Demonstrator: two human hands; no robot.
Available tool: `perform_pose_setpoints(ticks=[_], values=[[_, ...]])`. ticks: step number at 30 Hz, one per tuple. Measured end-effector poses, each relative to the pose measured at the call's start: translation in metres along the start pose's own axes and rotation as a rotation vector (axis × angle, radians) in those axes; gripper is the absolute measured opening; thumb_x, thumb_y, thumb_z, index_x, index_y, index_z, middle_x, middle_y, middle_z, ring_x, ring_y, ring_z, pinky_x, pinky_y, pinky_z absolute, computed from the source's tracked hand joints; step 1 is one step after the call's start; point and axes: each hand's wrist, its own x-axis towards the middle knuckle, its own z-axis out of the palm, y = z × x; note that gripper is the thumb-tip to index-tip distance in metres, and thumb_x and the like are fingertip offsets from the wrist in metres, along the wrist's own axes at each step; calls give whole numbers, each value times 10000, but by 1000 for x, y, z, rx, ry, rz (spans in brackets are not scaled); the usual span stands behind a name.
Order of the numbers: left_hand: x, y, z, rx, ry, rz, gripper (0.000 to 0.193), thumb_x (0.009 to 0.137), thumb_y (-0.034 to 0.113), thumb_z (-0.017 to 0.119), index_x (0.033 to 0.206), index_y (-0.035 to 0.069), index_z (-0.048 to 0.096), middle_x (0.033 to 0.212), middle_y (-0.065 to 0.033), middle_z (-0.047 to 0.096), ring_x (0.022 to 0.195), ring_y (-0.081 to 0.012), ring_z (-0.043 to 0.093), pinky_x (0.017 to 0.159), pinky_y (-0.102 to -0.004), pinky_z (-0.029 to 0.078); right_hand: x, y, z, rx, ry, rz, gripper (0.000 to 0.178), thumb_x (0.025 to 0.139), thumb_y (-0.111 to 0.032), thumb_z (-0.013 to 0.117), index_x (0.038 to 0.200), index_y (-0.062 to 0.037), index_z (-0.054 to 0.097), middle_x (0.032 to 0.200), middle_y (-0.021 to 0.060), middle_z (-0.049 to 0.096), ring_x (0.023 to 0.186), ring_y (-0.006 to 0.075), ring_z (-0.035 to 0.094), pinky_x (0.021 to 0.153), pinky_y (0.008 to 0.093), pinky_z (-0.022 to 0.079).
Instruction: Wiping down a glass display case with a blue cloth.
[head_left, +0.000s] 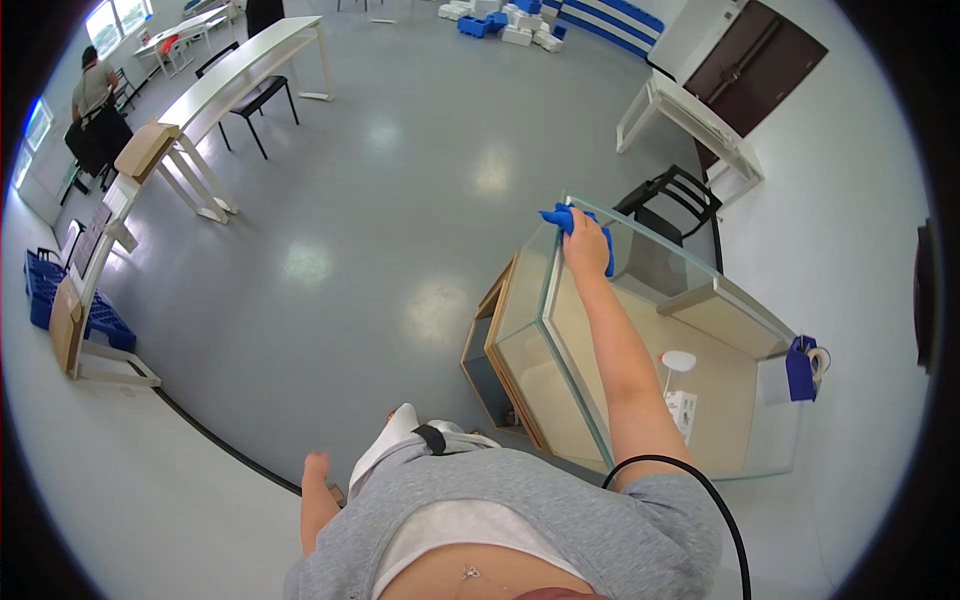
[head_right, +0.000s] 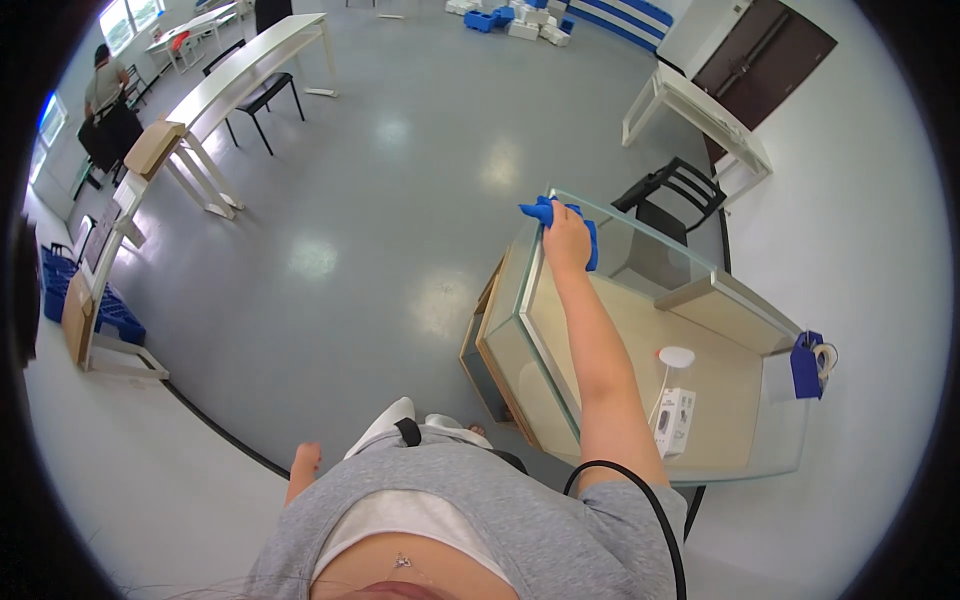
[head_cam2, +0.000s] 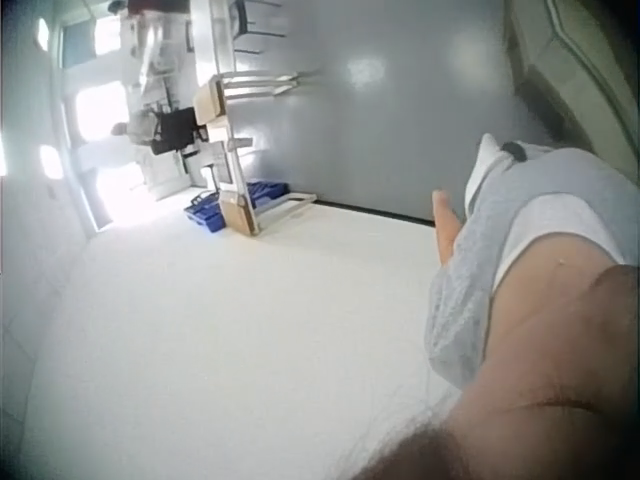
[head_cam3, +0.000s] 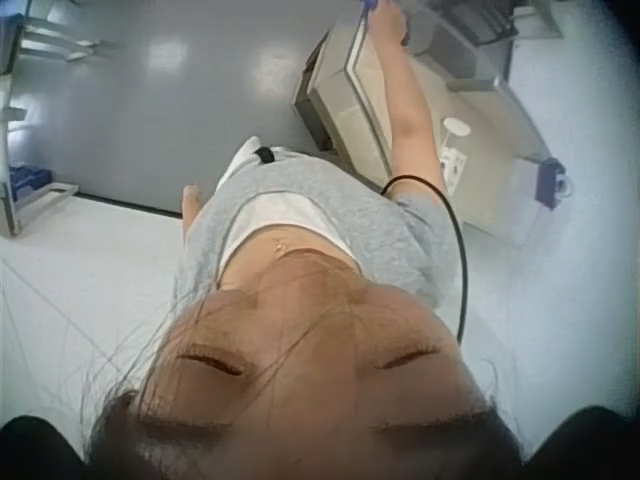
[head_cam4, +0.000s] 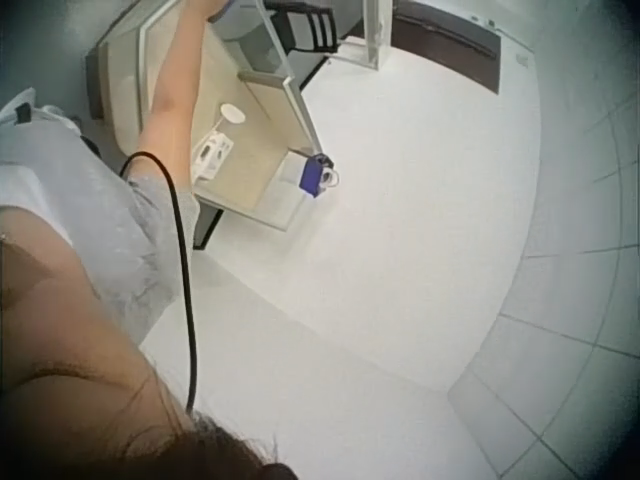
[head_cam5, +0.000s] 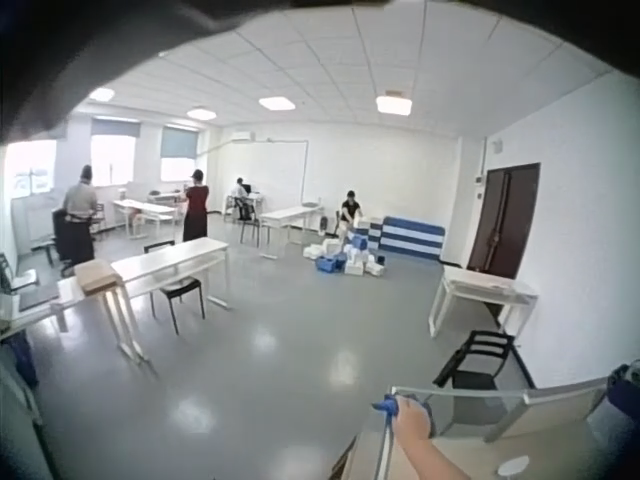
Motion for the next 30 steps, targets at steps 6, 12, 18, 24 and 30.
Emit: perform_pose_setpoints(ticks=[6,12,18,24,30], values=[[-70,-30,10,-73,-153,110,334,854,270,570,1032,5,668,695,-130,619,563,-225,581,526,-375,471,49,12,32,-73,-22,73,355,812,-166,638,1157,-111,576,1028,129,649,977,318,618,795,442,510],[-120,-29,-4,-55,-133,305,358,851,302,598,1065,22,664,734,-118,623,530,-215,564,487,-375,469,39,6,12,-41,-74,83,374,805,-249,653,1154,-139,575,1056,85,646,1001,300,610,797,458,506],[-85,-31,-16,608,-113,602,291,850,212,533,995,-10,653,848,-193,663,703,-306,657,520,-419,510,-38,-29,-30,106,-59,-23,418,740,-203,673,1146,-144,595,1067,88,649,1000,302,609,836,434,489],[25,34,27,295,-268,183,378,849,273,565,1095,0,654,1102,-231,656,1050,-342,626,850,-450,504,-123,-57,-85,171,-91,-117,462,686,-153,707,1135,-120,603,1082,93,646,1020,287,603,858,414,472],[27,159,20,182,-181,577,418,859,314,592,1134,3,646,1109,-210,663,1066,-352,621,903,-418,489,-166,-73,-112,143,-126,-52,545,670,-110,734,1195,-137,588,1142,79,630,1084,261,593,911,402,449]])
